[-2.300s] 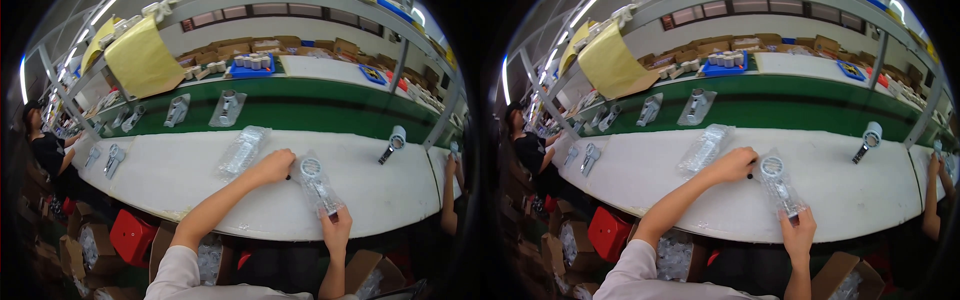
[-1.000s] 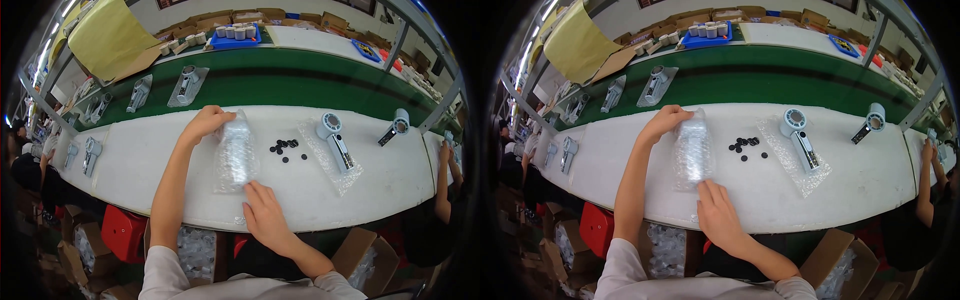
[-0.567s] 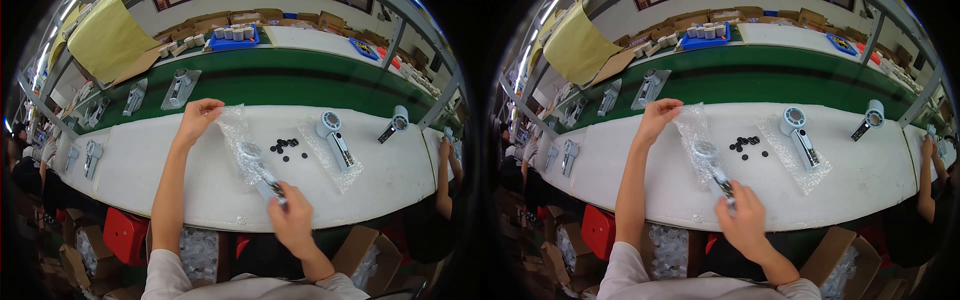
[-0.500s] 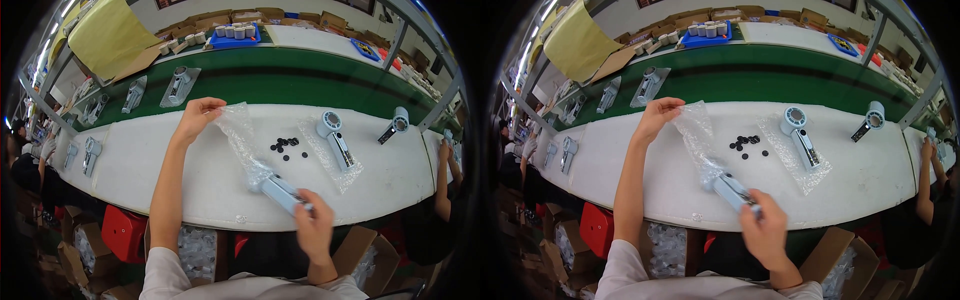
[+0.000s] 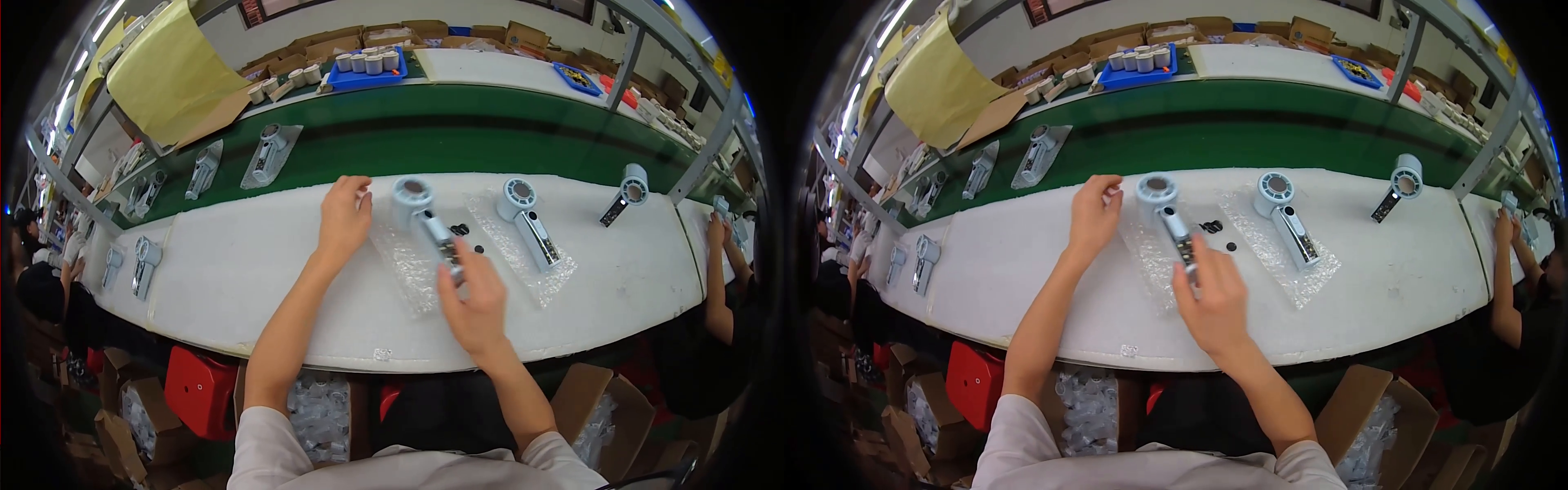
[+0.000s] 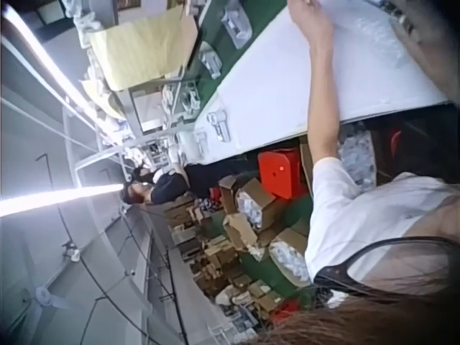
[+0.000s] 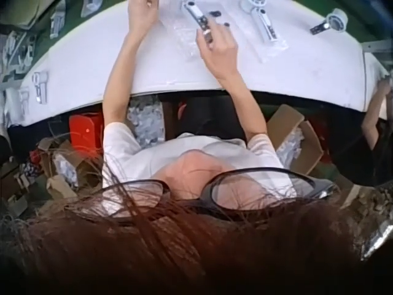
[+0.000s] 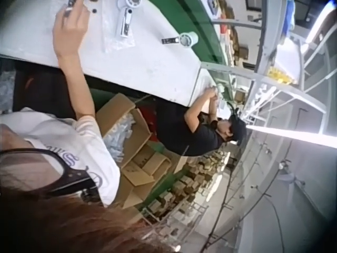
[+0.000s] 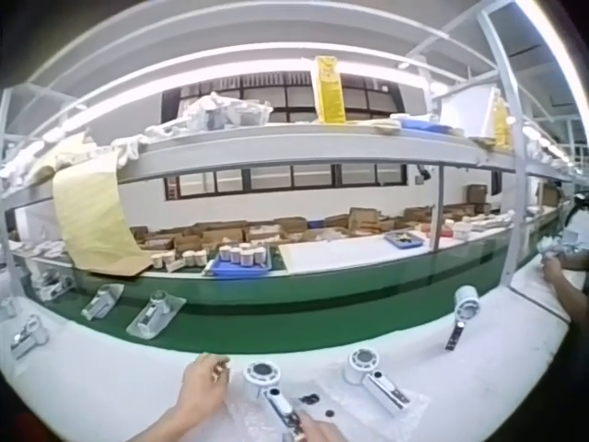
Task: The person packs handheld electronic fans by hand, placing each fan into a bubble wrap bag, then putting the bagged fans into cardboard shipping boxes.
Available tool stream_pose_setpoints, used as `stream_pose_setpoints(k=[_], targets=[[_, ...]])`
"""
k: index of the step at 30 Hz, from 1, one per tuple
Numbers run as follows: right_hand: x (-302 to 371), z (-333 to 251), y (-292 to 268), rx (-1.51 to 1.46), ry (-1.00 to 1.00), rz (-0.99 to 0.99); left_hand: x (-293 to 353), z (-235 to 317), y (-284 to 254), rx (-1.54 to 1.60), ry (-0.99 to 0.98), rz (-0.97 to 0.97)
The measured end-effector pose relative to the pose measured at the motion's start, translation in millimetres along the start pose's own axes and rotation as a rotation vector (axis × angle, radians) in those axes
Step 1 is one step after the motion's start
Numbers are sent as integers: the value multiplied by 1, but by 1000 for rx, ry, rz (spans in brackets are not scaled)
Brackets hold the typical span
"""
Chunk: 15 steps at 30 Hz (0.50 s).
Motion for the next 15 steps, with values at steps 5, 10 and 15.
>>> stream_pose_setpoints(k=[5,10,15], targets=[[15,7,25,285,-80,-187,20,57,-8,100,-512,-282],[-19,36,-28,215,-1,-35,45,81,9,-236,-308,-495],[-76,104,-84,584,449,-497,19,48,-11,-160,-354,-585]])
Point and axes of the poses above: each hand's wrist, its own x-axis away from the middle knuckle, its own y-axis out of the palm, z = x × y, the point moved 2 cm from there along -x, towards the middle knuckle, and after that the axes turned 2 degrees about z, right-handed, at the moved point
